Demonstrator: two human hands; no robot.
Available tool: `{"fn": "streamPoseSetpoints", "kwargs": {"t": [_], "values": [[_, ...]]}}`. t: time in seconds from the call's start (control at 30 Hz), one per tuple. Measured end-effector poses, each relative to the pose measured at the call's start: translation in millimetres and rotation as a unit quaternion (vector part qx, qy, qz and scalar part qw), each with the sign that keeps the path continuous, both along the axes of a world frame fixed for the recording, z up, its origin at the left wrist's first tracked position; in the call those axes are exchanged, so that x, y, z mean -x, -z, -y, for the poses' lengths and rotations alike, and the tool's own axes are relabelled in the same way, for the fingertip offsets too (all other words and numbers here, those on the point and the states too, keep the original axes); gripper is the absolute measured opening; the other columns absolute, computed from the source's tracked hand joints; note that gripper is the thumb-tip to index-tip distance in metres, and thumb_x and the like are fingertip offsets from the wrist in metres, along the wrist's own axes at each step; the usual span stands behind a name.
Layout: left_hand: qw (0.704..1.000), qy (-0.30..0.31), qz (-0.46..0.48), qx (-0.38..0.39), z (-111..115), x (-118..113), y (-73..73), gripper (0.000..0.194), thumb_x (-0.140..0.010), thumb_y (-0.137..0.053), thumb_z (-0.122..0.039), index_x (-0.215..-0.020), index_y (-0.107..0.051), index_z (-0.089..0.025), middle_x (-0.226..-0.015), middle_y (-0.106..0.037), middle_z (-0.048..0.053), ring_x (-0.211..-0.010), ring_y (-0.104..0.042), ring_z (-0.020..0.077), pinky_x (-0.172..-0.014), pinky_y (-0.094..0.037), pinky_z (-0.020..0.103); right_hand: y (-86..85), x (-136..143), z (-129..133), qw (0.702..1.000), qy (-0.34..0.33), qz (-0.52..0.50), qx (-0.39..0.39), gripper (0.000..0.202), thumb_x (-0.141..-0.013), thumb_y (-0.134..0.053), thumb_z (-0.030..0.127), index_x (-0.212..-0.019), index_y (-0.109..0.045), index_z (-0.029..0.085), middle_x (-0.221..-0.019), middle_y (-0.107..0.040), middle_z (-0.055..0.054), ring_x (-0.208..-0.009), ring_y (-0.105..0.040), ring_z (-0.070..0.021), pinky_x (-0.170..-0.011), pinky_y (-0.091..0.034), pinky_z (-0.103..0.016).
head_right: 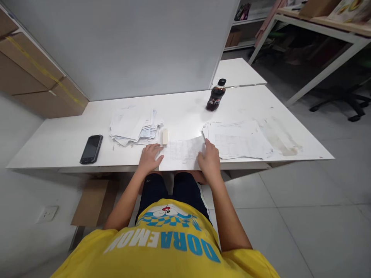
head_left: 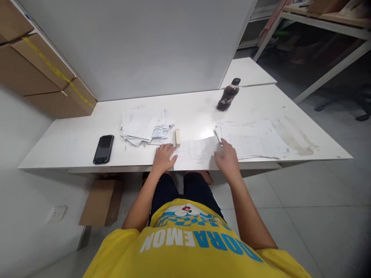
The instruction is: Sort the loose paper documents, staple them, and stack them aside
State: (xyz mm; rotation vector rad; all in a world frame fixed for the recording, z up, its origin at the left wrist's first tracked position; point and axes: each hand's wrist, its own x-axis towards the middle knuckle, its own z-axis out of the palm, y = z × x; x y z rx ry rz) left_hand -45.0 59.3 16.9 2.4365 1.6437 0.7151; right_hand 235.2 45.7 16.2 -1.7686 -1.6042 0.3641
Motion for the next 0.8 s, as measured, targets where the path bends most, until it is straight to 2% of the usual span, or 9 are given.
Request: {"fn": "streamPoseSetpoints", "kwargs": {"t": [0.07, 0.13, 0.27, 0.33, 0.43, 0.6, 0.73, 0.8], "values": [[1.0, -0.001, -0.026, -0.003, 1, -3, -0.3, 0.033, -0.085, -0.061, -0.03, -0.117, -0.063, -0.023, -0.125, -0.061, 0.008, -0.119, -0.051, 0.028, -0.096, -0.041, 0.043, -14.8, 16, -2, 0.996, -0.017, 0.071, -0.057, 0.05, -0.086, -0.045, 0.022, -0.135, -0.047, 0.013, -0.137, -0.049, -0.022, -0.13, -0.041, -0.0373, -0.101, -0.041, -0.059], [0.999, -0.003, -0.037, -0.007, 0, -5, -0.3, 0.036, -0.085, -0.061, -0.032, -0.12, -0.061, -0.022, -0.125, -0.061, 0.009, -0.118, -0.052, 0.0279, -0.095, -0.042, 0.042, -23.3, 35, -6, 0.987, -0.074, 0.102, -0.102, 0.043, -0.087, -0.043, 0.017, -0.129, -0.052, 0.015, -0.141, -0.047, -0.02, -0.136, -0.035, -0.0361, -0.104, -0.038, -0.059], [0.999, -0.008, -0.046, -0.012, 0, -5, 0.7, 0.04, -0.087, -0.06, -0.034, -0.125, -0.059, -0.023, -0.126, -0.061, 0.009, -0.118, -0.052, 0.0273, -0.094, -0.042, 0.041, -20.0, 74, -20, 0.954, -0.244, 0.117, -0.128, 0.047, -0.082, -0.039, 0.005, -0.126, -0.054, 0.014, -0.142, -0.05, -0.015, -0.139, -0.034, -0.0303, -0.107, -0.038, -0.05], [0.999, -0.009, -0.048, -0.014, 0, -4, 1.4, 0.039, -0.088, -0.059, -0.035, -0.125, -0.06, -0.023, -0.127, -0.061, 0.009, -0.118, -0.052, 0.027, -0.094, -0.042, 0.041, -14.8, 87, -26, 0.947, -0.279, 0.111, -0.115, 0.051, -0.078, -0.039, 0.001, -0.125, -0.056, 0.014, -0.138, -0.055, -0.014, -0.133, -0.042, -0.0279, -0.102, -0.041, -0.045], [0.999, -0.009, -0.05, -0.015, 1, -4, 1.8, 0.038, -0.089, -0.059, -0.035, -0.124, -0.06, -0.023, -0.129, -0.061, 0.008, -0.119, -0.052, 0.0268, -0.094, -0.042, 0.041, -9.3, 99, -33, 0.954, -0.265, 0.098, -0.099, 0.05, -0.075, -0.039, -0.002, -0.116, -0.061, 0.016, -0.126, -0.063, -0.011, -0.117, -0.053, -0.0255, -0.092, -0.045, -0.04], [0.999, -0.015, -0.05, -0.01, 1, -6, 0.2, 0.044, -0.088, -0.059, -0.034, -0.13, -0.055, -0.022, -0.13, -0.06, 0.009, -0.119, -0.051, 0.0271, -0.094, -0.042, 0.042, 1.9, 118, -33, 0.963, -0.209, 0.129, -0.107, 0.036, -0.075, -0.041, -0.003, -0.094, -0.066, 0.015, -0.108, -0.069, -0.01, -0.095, -0.057, -0.0246, -0.08, -0.043, -0.035], [0.998, -0.024, -0.052, -0.003, -1, -8, 0.1, 0.047, -0.086, -0.058, -0.031, -0.132, -0.053, -0.021, -0.131, -0.06, 0.01, -0.118, -0.052, 0.0275, -0.094, -0.042, 0.042, 10.2, 131, -31, 0.964, -0.168, 0.178, -0.101, 0.026, -0.08, -0.043, 0.002, -0.09, -0.065, 0.015, -0.104, -0.068, -0.014, -0.086, -0.055, -0.025, -0.075, -0.041, -0.036], [0.998, -0.026, -0.052, -0.004, -1, -8, 0.9, 0.046, -0.087, -0.059, -0.033, -0.131, -0.054, -0.021, -0.131, -0.06, 0.01, -0.118, -0.052, 0.0279, -0.094, -0.042, 0.042, 10.1, 131, -30, 0.964, -0.17, 0.184, -0.094, 0.028, -0.08, -0.044, 0.003, -0.093, -0.065, 0.015, -0.106, -0.068, -0.013, -0.088, -0.055, -0.0251, -0.076, -0.04, -0.036]]}}
